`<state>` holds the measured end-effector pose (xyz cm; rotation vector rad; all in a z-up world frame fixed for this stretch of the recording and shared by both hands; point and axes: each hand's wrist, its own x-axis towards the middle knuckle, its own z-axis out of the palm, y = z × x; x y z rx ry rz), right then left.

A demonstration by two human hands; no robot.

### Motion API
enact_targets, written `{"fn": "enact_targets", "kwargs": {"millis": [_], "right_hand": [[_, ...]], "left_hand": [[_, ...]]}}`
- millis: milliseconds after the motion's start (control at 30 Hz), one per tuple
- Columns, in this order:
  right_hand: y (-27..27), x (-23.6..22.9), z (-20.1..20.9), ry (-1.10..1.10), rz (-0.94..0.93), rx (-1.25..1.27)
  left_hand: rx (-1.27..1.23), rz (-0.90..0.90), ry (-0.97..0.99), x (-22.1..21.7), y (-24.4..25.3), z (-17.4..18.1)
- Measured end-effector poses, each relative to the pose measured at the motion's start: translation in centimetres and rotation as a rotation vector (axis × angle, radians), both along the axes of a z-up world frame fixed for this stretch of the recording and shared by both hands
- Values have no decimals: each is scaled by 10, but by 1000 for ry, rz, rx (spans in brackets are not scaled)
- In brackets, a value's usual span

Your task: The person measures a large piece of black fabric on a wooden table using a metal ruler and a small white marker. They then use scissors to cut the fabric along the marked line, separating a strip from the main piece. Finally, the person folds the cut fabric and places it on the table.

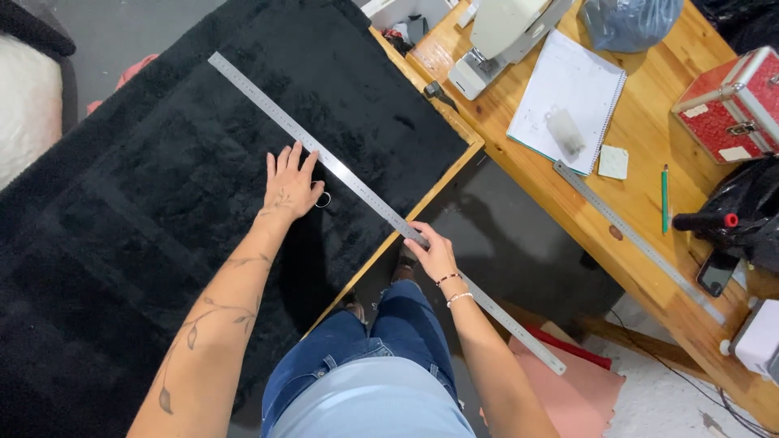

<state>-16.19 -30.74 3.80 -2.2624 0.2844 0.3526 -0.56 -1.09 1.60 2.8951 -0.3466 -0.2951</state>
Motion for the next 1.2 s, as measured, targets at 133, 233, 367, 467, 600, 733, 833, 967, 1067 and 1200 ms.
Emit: {"fn": "enact_targets", "kwargs": {"millis": [133, 233, 367, 467, 600, 733, 833, 967, 1067, 1200], "right_hand": [[2, 0, 7, -7, -15, 9], [10, -1, 12, -10, -45, 74], [27, -11, 18, -10, -150, 188], [42, -22, 36, 24, -168, 215], [59, -36, 52, 42, -175, 237], [66, -43, 52, 33, -180, 237], [72, -42, 50, 30, -188, 225], [74, -46, 32, 3, -139, 196], [80, -51, 29, -23, -100, 154], [86, -57, 40, -22, -84, 117]], "left_hand": [[-149, 75, -187, -33, 7, -7], [-155, 197, -265, -63, 20, -22], [-67, 258, -106, -81, 27, -30], [-16, 281, -100, -85, 31, -50], [0, 290, -190, -83, 29, -47], [94, 263, -23, -83, 32, -3], [-70, 453, 292, -89, 50, 46], [-120, 797, 324, -120, 97, 56], [-128, 965, 267, -144, 130, 59], [-126, 1068, 196, -171, 169, 43]]}}
